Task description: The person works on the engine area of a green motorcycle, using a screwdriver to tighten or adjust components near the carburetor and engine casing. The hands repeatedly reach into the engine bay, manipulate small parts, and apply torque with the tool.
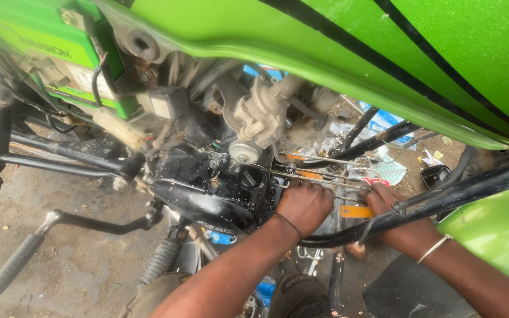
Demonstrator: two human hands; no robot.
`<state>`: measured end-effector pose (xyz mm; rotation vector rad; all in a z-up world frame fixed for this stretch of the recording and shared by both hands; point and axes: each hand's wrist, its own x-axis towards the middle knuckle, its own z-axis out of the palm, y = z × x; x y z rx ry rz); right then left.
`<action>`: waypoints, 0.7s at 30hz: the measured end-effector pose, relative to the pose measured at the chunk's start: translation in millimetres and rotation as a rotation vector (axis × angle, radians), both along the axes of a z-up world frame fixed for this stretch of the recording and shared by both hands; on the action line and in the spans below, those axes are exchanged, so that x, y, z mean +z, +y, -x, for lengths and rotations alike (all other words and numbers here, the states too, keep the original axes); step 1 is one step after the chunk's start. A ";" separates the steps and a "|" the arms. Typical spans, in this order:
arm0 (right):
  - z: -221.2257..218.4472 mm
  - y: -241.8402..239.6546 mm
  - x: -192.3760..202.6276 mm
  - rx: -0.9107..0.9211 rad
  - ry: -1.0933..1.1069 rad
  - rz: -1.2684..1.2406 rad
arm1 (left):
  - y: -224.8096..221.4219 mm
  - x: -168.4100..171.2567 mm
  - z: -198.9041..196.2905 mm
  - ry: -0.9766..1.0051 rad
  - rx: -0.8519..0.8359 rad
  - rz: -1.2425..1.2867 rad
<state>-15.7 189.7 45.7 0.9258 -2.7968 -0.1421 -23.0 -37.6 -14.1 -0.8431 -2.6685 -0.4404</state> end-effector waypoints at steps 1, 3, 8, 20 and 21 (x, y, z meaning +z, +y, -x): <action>-0.2 -2.7 4.4 0.000 0.000 0.001 | 0.3 -0.9 -0.5 0.000 0.000 0.001; -0.7 -8.3 13.7 -0.100 -0.120 -0.120 | 0.5 -1.9 -1.2 0.008 0.004 0.017; -2.0 -2.9 1.9 -0.036 0.021 -0.070 | 2.2 0.5 -5.3 0.022 0.016 -0.015; -5.2 2.0 -7.7 0.076 0.061 0.059 | 2.3 -5.6 -0.9 0.037 0.024 -0.053; -9.7 -6.3 0.9 0.109 0.087 0.065 | 2.3 -6.5 -1.2 0.036 0.030 -0.068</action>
